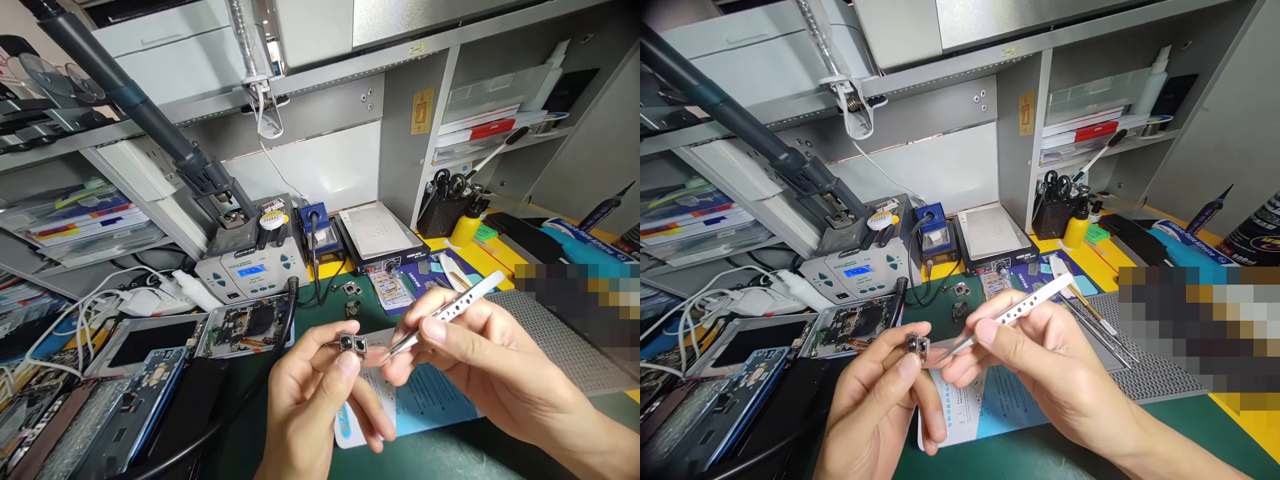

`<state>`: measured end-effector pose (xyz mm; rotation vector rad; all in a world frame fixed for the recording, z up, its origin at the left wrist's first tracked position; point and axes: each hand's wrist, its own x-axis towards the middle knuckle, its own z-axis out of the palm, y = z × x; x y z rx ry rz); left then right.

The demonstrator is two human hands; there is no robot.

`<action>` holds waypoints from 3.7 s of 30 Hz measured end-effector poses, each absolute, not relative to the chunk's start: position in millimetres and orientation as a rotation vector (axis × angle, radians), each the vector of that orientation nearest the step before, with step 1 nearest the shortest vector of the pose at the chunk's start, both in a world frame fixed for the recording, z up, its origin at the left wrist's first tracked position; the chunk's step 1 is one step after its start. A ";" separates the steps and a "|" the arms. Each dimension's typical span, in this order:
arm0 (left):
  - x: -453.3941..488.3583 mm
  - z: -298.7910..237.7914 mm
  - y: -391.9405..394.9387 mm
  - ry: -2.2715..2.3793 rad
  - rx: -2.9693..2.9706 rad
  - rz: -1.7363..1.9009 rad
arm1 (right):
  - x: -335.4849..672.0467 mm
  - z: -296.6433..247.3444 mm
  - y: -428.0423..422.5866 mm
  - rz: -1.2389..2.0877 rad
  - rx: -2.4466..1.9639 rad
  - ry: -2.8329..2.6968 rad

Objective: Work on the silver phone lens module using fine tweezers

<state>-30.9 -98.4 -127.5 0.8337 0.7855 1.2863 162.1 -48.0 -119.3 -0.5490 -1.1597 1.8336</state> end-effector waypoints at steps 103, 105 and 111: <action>-30.3 -127.3 -92.0 0.656 0.688 1.246 | 156.8 -126.1 -46.8 1.553 -0.768 -1.171; -30.2 -127.2 -91.5 0.659 0.687 1.247 | 156.4 -126.0 -46.9 1.547 -0.774 -1.171; -31.5 -126.4 -93.2 0.663 0.684 1.240 | 155.8 -124.0 -47.9 1.535 -0.790 -1.156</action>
